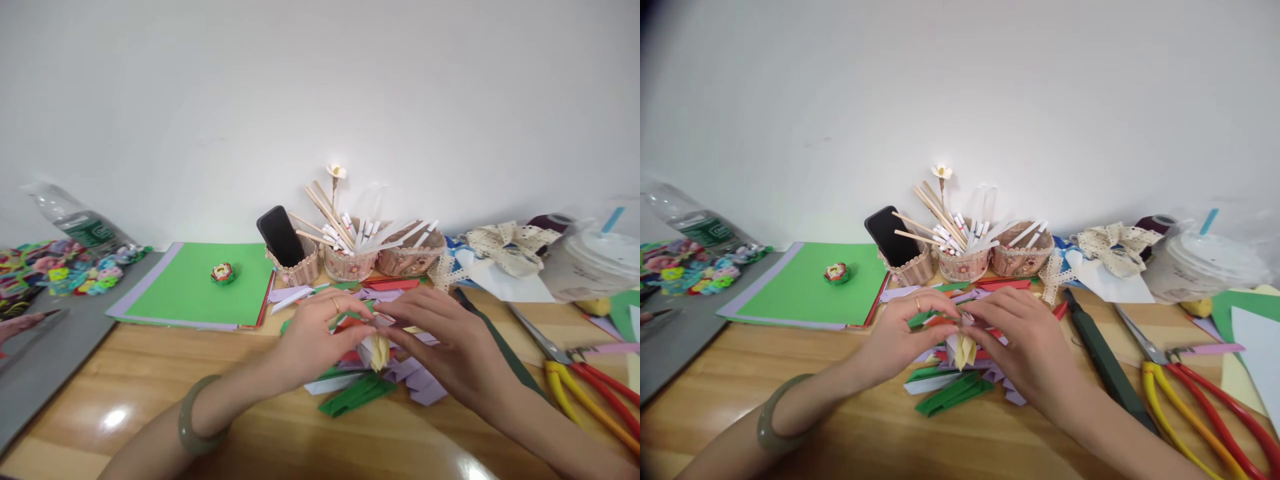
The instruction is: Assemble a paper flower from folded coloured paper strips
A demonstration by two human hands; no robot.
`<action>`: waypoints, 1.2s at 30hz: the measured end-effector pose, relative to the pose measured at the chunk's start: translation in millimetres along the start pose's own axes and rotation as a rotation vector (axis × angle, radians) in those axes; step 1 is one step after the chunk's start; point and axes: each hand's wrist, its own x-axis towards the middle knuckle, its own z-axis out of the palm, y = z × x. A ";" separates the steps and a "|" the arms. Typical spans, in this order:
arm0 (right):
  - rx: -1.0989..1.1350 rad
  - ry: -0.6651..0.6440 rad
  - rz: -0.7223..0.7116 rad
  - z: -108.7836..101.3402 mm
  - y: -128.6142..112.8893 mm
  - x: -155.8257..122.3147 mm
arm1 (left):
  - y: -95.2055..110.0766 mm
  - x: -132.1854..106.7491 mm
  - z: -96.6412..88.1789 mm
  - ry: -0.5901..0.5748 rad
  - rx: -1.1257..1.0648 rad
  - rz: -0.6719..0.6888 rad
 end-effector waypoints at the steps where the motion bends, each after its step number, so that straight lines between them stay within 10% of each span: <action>1: -0.047 0.021 -0.042 0.6 -0.4 -0.5 | -0.1 -0.7 1.2 0.007 0.032 0.034; 24: -0.289 0.125 -0.027 3.5 -2.3 -5.2 | -9.3 -4.4 14.3 0.054 -0.249 -0.171; 36: -0.408 0.028 -0.074 -0.7 -6.6 -7.2 | -11.7 -2.7 10.7 0.004 -0.141 -0.043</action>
